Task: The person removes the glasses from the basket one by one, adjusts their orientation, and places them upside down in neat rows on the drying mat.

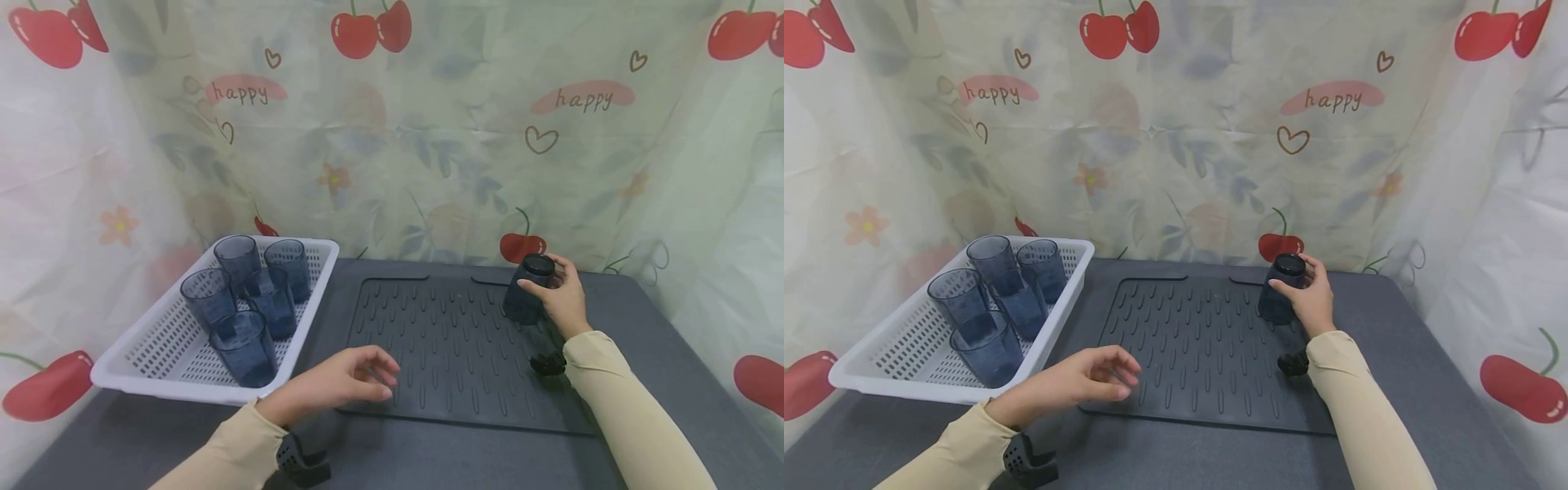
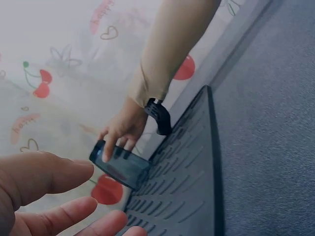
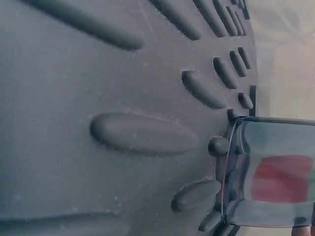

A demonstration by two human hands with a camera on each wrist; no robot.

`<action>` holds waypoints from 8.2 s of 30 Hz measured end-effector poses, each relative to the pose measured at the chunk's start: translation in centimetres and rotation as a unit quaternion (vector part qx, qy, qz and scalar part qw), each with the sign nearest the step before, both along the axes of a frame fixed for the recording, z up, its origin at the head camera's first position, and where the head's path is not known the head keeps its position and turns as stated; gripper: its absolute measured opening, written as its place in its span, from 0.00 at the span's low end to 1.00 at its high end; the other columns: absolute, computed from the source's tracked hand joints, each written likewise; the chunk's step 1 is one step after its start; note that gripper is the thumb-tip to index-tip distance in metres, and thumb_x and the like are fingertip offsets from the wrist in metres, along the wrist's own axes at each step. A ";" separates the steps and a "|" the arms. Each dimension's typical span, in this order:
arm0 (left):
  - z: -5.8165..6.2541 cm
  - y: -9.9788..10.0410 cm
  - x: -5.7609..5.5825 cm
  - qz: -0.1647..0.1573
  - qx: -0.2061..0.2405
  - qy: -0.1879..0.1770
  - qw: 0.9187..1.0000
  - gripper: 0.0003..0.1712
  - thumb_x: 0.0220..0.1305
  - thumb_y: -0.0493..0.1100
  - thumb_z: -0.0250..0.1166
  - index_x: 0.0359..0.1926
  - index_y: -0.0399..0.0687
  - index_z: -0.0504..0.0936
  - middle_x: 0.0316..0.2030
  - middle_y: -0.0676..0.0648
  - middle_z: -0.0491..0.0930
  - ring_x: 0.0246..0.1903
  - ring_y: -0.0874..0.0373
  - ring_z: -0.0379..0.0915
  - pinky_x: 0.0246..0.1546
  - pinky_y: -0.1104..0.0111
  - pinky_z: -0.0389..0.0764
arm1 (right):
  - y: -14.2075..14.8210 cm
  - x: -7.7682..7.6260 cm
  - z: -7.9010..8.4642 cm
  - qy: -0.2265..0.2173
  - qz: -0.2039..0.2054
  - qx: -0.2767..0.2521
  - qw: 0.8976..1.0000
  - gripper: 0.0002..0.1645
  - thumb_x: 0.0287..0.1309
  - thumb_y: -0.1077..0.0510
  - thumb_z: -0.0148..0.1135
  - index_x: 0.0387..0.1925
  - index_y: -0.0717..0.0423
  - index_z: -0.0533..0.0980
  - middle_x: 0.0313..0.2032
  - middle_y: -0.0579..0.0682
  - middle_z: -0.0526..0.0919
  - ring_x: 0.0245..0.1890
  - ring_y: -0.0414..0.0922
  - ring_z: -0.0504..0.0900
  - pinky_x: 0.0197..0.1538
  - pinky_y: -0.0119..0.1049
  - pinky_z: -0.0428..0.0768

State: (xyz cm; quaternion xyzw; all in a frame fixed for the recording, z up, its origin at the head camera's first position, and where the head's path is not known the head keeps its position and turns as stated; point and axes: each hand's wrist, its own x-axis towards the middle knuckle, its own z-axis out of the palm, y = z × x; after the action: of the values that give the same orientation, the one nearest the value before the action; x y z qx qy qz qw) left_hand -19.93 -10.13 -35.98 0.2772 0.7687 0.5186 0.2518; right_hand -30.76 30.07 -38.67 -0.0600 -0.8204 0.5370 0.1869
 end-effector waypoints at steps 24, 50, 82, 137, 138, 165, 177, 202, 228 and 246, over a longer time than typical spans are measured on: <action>4.3 -2.5 0.7 0.058 0.052 0.057 0.995 0.21 0.68 0.46 0.61 0.59 0.46 0.73 0.53 0.41 0.77 0.52 0.49 0.76 0.52 0.58 0.77 | -0.2 0.2 0.0 -0.001 -0.004 0.002 1.000 0.53 0.54 0.47 0.70 0.74 0.49 0.50 0.66 0.60 0.64 0.64 0.56 0.68 0.61 0.52 0.71; 7.0 -9.2 2.0 0.225 0.137 0.160 0.951 0.18 0.70 0.40 0.59 0.58 0.44 0.73 0.49 0.49 0.80 0.50 0.58 0.81 0.50 0.72 0.79 | -0.2 0.0 -0.1 0.004 -0.004 0.003 1.000 0.53 0.54 0.47 0.70 0.74 0.49 0.50 0.67 0.61 0.63 0.65 0.58 0.67 0.62 0.55 0.70; 4.9 -12.2 2.1 0.406 0.221 0.213 0.861 0.18 0.66 0.34 0.60 0.57 0.42 0.73 0.48 0.54 0.80 0.49 0.66 0.77 0.48 0.84 0.75 | -0.4 -0.1 -0.3 0.007 -0.018 -0.002 1.000 0.52 0.53 0.49 0.71 0.73 0.47 0.52 0.67 0.60 0.64 0.65 0.57 0.67 0.62 0.55 0.70; 2.5 -13.7 0.8 0.380 -0.072 0.173 0.906 0.38 0.64 0.46 0.66 0.69 0.38 0.61 0.68 0.34 0.61 0.70 0.37 0.51 0.66 0.41 0.57 | -0.1 0.2 -0.2 0.003 -0.005 -0.001 1.000 0.54 0.54 0.48 0.70 0.74 0.49 0.49 0.68 0.61 0.62 0.66 0.58 0.66 0.63 0.56 0.69; 2.5 -13.7 0.8 0.378 -0.074 0.170 0.907 0.38 0.64 0.47 0.66 0.69 0.38 0.61 0.69 0.34 0.60 0.70 0.37 0.51 0.66 0.41 0.57 | -0.1 0.1 -0.3 0.003 -0.005 -0.002 1.000 0.54 0.54 0.48 0.71 0.74 0.49 0.49 0.68 0.61 0.61 0.66 0.58 0.65 0.63 0.56 0.69; 2.7 -13.7 0.1 0.365 -0.153 0.099 0.913 0.52 0.59 0.58 0.68 0.73 0.40 0.52 0.70 0.30 0.54 0.68 0.33 0.50 0.63 0.37 0.57 | -0.3 0.3 0.0 0.000 -0.003 0.001 1.000 0.54 0.54 0.48 0.70 0.74 0.50 0.49 0.68 0.62 0.62 0.65 0.58 0.67 0.62 0.55 0.70; 2.9 -13.9 0.1 0.353 -0.177 0.107 0.913 0.54 0.56 0.59 0.69 0.73 0.40 0.53 0.69 0.30 0.56 0.65 0.32 0.55 0.60 0.39 0.64 | -0.5 0.4 0.2 -0.001 -0.005 0.001 1.000 0.54 0.53 0.48 0.71 0.74 0.49 0.50 0.69 0.63 0.61 0.66 0.60 0.66 0.63 0.57 0.68; 2.6 -13.9 -0.2 0.353 -0.198 0.112 0.908 0.57 0.52 0.57 0.73 0.73 0.39 0.52 0.67 0.29 0.59 0.63 0.30 0.60 0.56 0.42 0.71 | -0.5 0.2 0.1 0.007 0.002 -0.013 1.000 0.54 0.54 0.50 0.70 0.74 0.50 0.49 0.69 0.62 0.60 0.67 0.59 0.65 0.65 0.57 0.67; 2.9 -13.9 -0.5 0.362 -0.214 0.115 0.900 0.57 0.48 0.59 0.75 0.71 0.39 0.57 0.65 0.29 0.64 0.61 0.32 0.64 0.53 0.45 0.75 | -0.2 -0.1 1.0 -0.011 0.022 -0.011 1.000 0.54 0.55 0.50 0.70 0.73 0.55 0.47 0.66 0.65 0.59 0.63 0.58 0.66 0.61 0.52 0.70; 3.7 -14.4 -0.2 0.405 -0.177 0.105 0.891 0.57 0.52 0.60 0.72 0.74 0.43 0.53 0.68 0.30 0.59 0.64 0.32 0.58 0.57 0.40 0.67 | -0.3 0.5 2.4 0.007 0.030 -0.021 0.999 0.52 0.57 0.49 0.68 0.74 0.54 0.49 0.70 0.62 0.57 0.66 0.58 0.63 0.66 0.54 0.67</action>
State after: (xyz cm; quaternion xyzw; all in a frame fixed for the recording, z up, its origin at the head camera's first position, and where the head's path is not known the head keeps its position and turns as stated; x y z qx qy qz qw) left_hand -20.15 -24.57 -32.29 -0.0549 0.9150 0.3993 -0.0174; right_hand -30.27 29.74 -36.23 -0.0354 -0.8088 0.5603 0.1754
